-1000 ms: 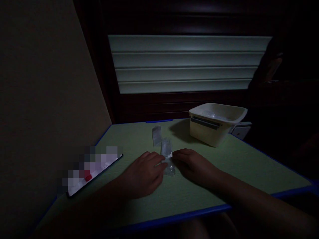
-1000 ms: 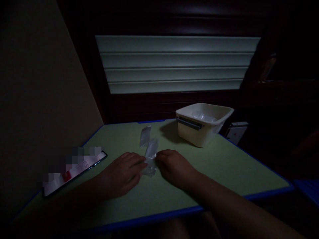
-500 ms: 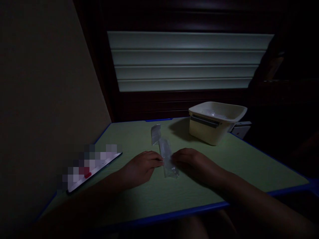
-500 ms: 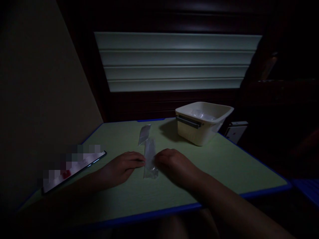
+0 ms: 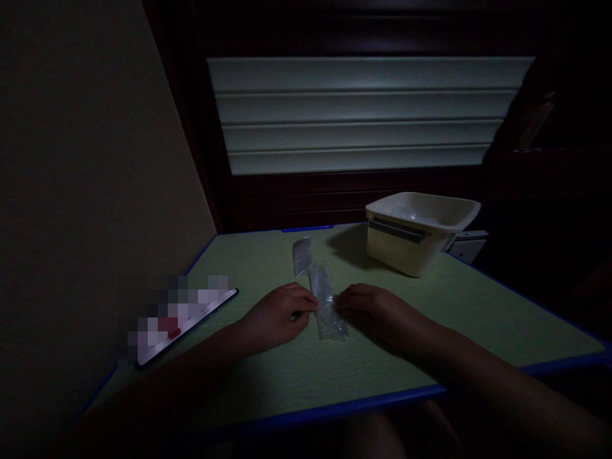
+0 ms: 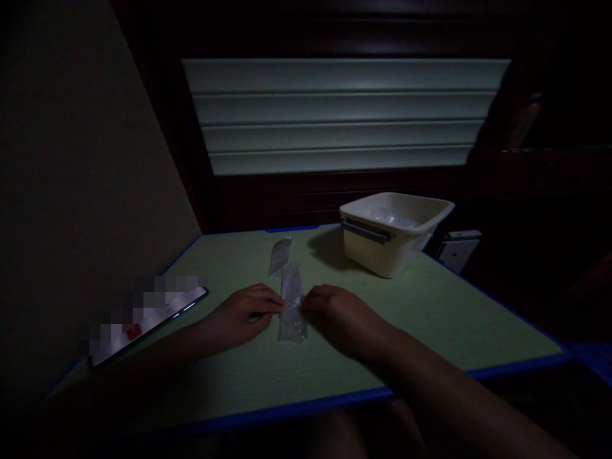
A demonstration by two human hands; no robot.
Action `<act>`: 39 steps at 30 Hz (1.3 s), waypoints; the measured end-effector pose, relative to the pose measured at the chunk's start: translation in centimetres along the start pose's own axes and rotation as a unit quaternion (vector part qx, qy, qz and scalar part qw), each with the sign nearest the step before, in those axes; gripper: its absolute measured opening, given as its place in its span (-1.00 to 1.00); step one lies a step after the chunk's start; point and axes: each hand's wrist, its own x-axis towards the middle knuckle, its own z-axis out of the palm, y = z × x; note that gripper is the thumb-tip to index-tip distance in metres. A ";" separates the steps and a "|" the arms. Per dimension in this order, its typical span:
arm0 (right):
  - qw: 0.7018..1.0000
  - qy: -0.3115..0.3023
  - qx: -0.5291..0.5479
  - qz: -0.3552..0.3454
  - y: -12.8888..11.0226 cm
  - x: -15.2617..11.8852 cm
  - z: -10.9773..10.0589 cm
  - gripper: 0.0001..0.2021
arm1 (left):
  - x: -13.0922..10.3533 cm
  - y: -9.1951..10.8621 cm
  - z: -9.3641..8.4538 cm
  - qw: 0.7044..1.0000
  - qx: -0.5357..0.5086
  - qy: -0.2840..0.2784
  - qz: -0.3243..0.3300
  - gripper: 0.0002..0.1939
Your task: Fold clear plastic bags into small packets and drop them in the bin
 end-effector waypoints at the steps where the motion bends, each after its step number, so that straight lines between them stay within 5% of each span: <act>1: 1.000 -0.001 -0.008 0.002 0.0 0.1 0.0 -0.81 | 0.0 0.0 0.0 1.000 -0.001 0.000 -0.001 -0.69; 8: 0.998 0.018 -0.047 0.031 -0.4 0.5 0.5 -0.80 | -0.1 0.3 -0.2 1.000 -0.015 0.003 -0.020 -0.71; 19: 0.994 0.047 0.078 0.061 -0.4 0.0 0.2 -0.84 | -0.2 0.4 0.3 0.996 -0.052 0.018 -0.074 -0.85; 24: 0.991 0.030 0.125 0.047 -0.8 -0.3 0.2 -0.65 | -0.1 0.4 0.4 0.994 -0.061 0.021 -0.085 -0.90; 29: 0.991 0.029 0.120 0.060 -1.2 -0.1 0.1 -0.84 | 0.0 0.6 0.4 0.992 -0.076 0.027 -0.101 -0.89; 39: 0.973 0.066 0.170 0.139 -0.7 0.9 0.9 -0.82 | 0.2 1.2 0.8 0.969 -0.104 0.069 -0.214 -0.89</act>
